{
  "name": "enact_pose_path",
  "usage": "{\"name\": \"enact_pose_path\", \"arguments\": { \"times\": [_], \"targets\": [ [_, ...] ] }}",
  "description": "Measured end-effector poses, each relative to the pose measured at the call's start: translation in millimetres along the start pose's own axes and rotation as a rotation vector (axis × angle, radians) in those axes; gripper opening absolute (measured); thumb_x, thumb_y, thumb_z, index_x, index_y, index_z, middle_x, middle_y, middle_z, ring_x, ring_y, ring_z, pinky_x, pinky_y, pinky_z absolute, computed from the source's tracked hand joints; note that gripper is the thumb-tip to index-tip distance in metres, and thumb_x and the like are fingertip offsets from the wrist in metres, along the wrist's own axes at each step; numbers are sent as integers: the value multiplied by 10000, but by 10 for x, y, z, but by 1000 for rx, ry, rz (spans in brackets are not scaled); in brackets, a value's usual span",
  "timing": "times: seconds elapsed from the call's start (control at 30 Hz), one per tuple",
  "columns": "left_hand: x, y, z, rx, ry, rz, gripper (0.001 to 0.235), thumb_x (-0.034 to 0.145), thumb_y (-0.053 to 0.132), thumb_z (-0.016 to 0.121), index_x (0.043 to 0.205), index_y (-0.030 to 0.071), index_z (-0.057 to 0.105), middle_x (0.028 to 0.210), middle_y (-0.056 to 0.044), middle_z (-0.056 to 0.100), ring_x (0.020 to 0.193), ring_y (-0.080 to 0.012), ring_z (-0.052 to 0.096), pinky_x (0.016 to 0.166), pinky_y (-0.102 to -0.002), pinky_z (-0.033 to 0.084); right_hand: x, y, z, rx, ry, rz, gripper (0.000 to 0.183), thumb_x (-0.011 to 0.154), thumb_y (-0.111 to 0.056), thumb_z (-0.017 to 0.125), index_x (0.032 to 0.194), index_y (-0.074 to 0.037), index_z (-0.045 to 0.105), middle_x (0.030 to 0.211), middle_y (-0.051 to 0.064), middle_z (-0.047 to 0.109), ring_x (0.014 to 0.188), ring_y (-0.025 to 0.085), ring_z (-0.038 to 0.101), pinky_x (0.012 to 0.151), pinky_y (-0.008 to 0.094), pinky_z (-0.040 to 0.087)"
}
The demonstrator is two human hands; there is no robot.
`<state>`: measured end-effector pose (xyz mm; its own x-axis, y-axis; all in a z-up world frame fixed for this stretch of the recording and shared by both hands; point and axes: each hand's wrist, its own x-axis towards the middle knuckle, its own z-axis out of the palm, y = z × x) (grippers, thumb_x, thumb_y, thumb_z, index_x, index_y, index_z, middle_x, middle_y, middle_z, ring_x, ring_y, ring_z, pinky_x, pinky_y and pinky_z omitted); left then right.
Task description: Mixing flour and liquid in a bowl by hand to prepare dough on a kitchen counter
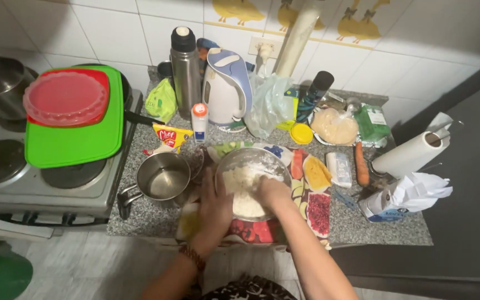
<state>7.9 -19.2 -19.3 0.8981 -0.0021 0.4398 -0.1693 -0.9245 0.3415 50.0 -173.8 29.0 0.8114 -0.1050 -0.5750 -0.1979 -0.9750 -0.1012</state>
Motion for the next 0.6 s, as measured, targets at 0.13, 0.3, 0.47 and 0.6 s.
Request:
{"name": "enact_pose_path", "arguments": {
  "times": [0.13,0.3,0.47,0.6],
  "targets": [
    [-13,-119,674,-245,217,-108,605,965,247,554,1518,22,456,1515,-272,472,1270,-426,575,976,-551,483,-38,-195,118,208,126,171,888,833,-665,703,1477,-101,466,1303,245,553,1202,490,613,930,619,543],
    [75,-43,540,-562,116,-237,531,1029,115,440,1545,-4,405,1443,-298,528,1292,-423,563,1077,-515,431,595,-68,585,328,314,-5,730,819,-483,817,1409,-157,538,1236,250,543,1123,526,657,908,635,563],
    [84,-53,535,-522,-17,-290,564,1025,183,453,1569,52,384,1431,-279,553,1277,-434,577,1035,-602,406,-699,-598,-438,823,349,71,480,1014,-466,497,1244,-50,559,1370,280,558,1309,481,534,1159,624,378],
    [162,-118,556,-448,125,-149,460,1053,178,465,1490,37,496,1384,-224,603,1243,-360,622,971,-432,535,-160,-152,131,98,252,-177,333,975,-349,559,1268,-230,663,1243,94,636,1272,323,615,1038,495,515]
  ]
}}
